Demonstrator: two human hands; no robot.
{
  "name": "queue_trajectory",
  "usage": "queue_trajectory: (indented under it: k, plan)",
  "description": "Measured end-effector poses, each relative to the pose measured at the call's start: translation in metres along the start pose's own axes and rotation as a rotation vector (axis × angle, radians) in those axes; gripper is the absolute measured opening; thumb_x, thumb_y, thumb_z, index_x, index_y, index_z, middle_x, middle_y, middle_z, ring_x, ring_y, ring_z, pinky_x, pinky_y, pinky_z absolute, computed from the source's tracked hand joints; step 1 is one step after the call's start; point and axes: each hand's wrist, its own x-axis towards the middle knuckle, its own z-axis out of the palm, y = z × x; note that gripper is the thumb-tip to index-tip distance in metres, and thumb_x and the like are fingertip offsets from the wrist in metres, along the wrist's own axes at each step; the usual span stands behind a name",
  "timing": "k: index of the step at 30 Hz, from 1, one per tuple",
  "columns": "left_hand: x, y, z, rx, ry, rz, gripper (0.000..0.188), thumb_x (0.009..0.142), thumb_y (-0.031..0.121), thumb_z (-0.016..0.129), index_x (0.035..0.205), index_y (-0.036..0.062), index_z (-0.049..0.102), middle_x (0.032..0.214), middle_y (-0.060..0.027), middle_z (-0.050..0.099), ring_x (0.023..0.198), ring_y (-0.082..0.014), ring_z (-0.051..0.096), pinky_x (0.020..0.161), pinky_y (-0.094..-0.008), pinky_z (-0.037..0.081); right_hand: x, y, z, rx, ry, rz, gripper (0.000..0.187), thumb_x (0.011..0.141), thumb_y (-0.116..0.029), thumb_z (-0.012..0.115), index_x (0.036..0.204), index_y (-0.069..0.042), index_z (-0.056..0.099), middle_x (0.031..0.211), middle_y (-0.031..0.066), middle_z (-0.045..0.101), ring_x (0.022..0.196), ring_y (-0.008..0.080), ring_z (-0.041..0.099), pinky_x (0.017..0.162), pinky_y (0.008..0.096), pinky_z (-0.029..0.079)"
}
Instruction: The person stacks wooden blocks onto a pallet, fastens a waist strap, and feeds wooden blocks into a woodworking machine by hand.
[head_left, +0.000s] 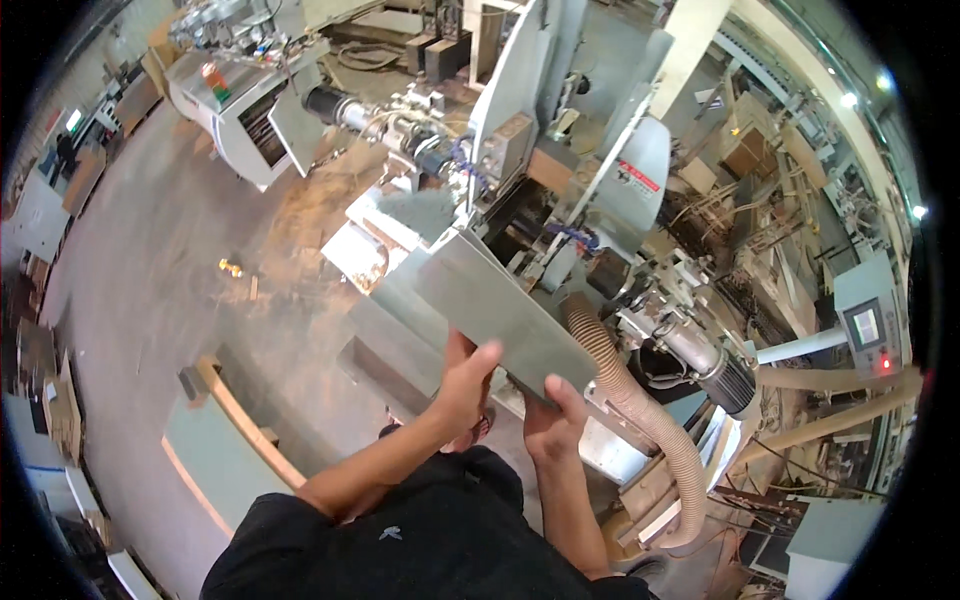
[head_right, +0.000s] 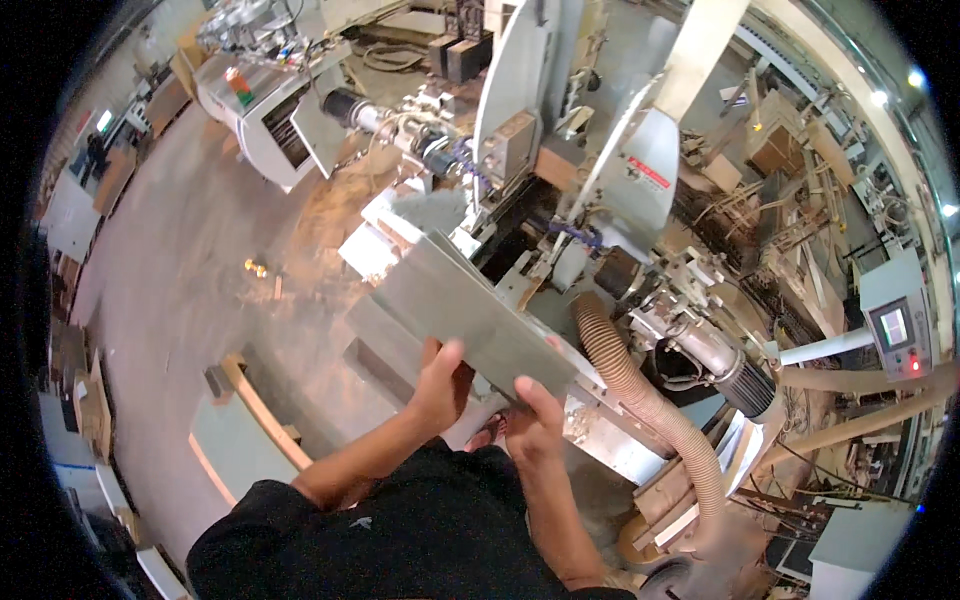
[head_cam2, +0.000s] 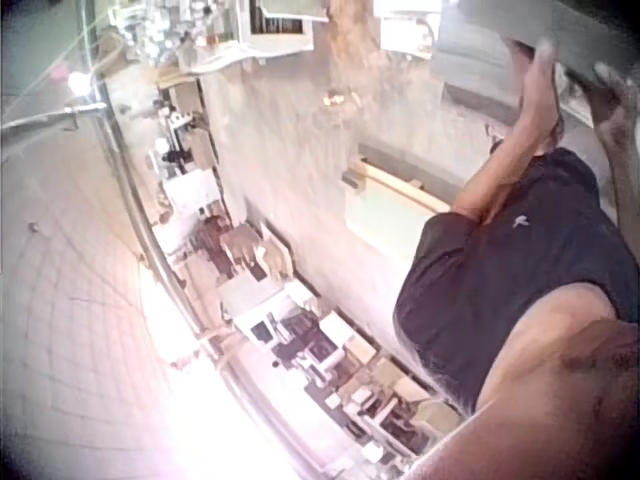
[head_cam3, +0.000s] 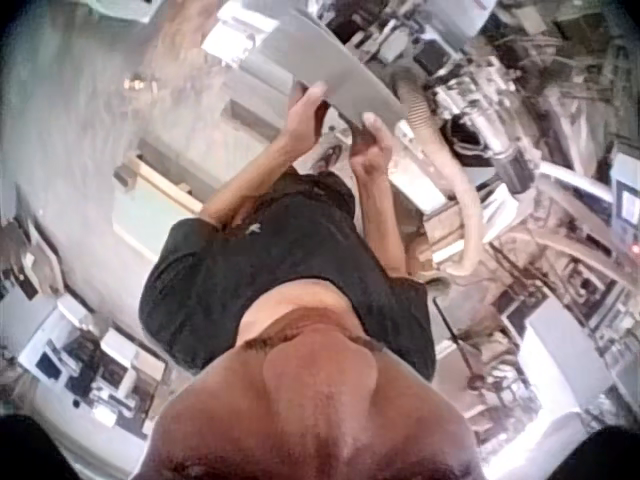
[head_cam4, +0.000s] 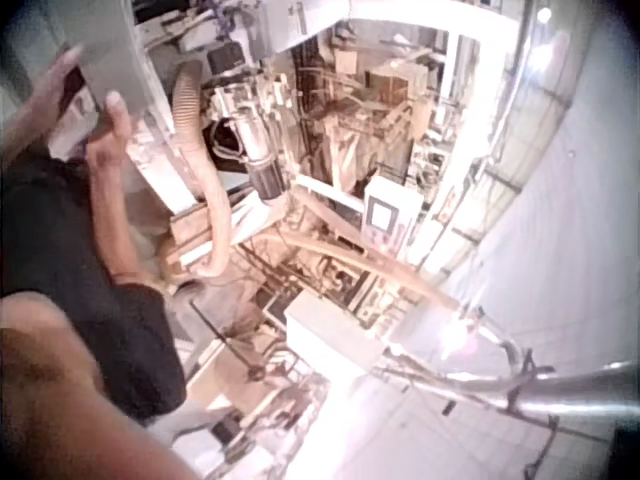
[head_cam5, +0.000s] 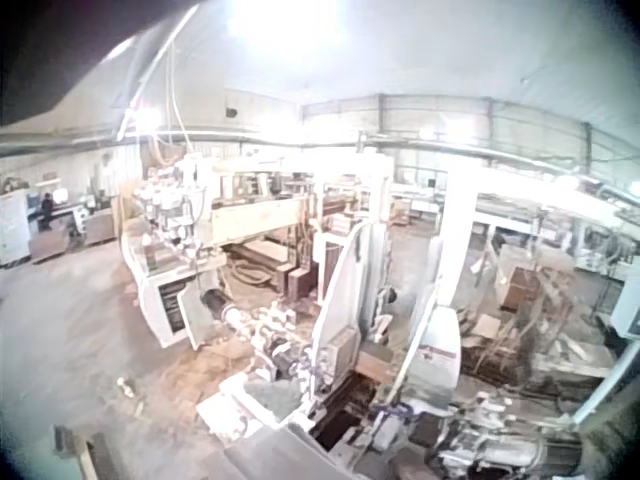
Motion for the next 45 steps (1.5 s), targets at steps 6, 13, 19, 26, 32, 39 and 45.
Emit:
queue_trajectory:
  k: [6, 13, 19, 26, 32, 39, 45]
  plan:
    - [0.107, 0.017, 0.092, -0.188, -0.058, -0.172, 0.052, 0.084, 0.041, 0.058, 0.119, 0.0049, 0.048, 0.11, -0.0093, 0.057, 0.105, -0.0237, 0.054, 0.095, -0.0379, 0.041, 0.045, -0.06, 0.018, -0.386, -0.059, -0.418, 0.092, 0.076, -0.024, 0.071, 0.144, -0.003, 0.014, 0.136, 0.0174, 0.036, 0.125, 0.0297, 0.038, 0.105, 0.0421, 0.029]
    - [0.299, 0.036, 0.189, -0.242, -0.228, -0.035, 0.06, 0.082, 0.045, 0.057, 0.126, 0.0084, 0.043, 0.125, -0.0099, 0.049, 0.116, -0.0266, 0.047, 0.1, -0.0489, 0.035, -0.007, -0.059, -0.178, -0.961, 0.439, -0.259, 0.083, 0.078, -0.029, 0.071, 0.141, 0.002, 0.026, 0.138, 0.0198, 0.037, 0.126, 0.0292, 0.04, 0.104, 0.0405, 0.033]
    - [0.431, 0.004, 0.223, -0.209, -0.115, -0.13, 0.06, 0.08, 0.043, 0.059, 0.126, 0.008, 0.043, 0.121, -0.0097, 0.052, 0.11, -0.0267, 0.051, 0.096, -0.0462, 0.039, -0.129, 0.033, -0.306, -1.538, 0.748, 0.139, 0.065, 0.073, -0.031, 0.074, 0.121, 0.006, 0.049, 0.111, 0.0237, 0.057, 0.107, 0.0326, 0.055, 0.087, 0.0349, 0.046]
    - [0.525, -0.04, 0.194, -0.07, 0.158, -0.241, 0.077, 0.069, 0.04, 0.071, 0.125, -0.0016, 0.04, 0.118, -0.0131, 0.053, 0.099, -0.0261, 0.057, 0.084, -0.043, 0.049, -0.139, 0.042, -0.238, -1.432, 0.543, 0.251, 0.036, 0.085, -0.032, 0.053, 0.096, 0.0, 0.064, 0.095, 0.0227, 0.064, 0.093, 0.0384, 0.06, 0.08, 0.043, 0.046]
    - [0.514, -0.086, 0.17, 0.011, 0.267, -0.332, 0.092, 0.063, 0.042, 0.074, 0.127, -0.0032, 0.026, 0.125, -0.0169, 0.043, 0.106, -0.0284, 0.052, 0.088, -0.0479, 0.045, -0.128, 0.055, -0.265, -1.346, 0.494, 0.416, 0.038, 0.085, -0.033, 0.055, 0.101, 0.0, 0.064, 0.098, 0.0227, 0.063, 0.096, 0.0326, 0.06, 0.083, 0.0404, 0.046]
    - [0.484, -0.122, 0.142, 0.126, 0.32, -0.286, 0.1, 0.062, 0.05, 0.073, 0.129, -0.009, 0.028, 0.129, -0.0228, 0.045, 0.112, -0.0295, 0.051, 0.093, -0.0448, 0.044, -0.124, 0.045, -0.264, -1.305, 0.604, 0.24, 0.047, 0.083, -0.014, 0.06, 0.126, -0.001, 0.05, 0.1, 0.0204, 0.064, 0.094, 0.0289, 0.061, 0.082, 0.036, 0.048]
    - [0.491, -0.138, 0.139, 0.166, 0.407, -0.283, 0.108, 0.061, 0.054, 0.072, 0.132, -0.0085, 0.021, 0.134, -0.0233, 0.039, 0.118, -0.0322, 0.046, 0.096, -0.0458, 0.041, -0.127, 0.043, -0.251, -1.289, 0.513, 0.309, 0.048, 0.083, -0.019, 0.059, 0.126, -0.001, 0.051, 0.101, 0.021, 0.064, 0.093, 0.0302, 0.061, 0.083, 0.0385, 0.048]
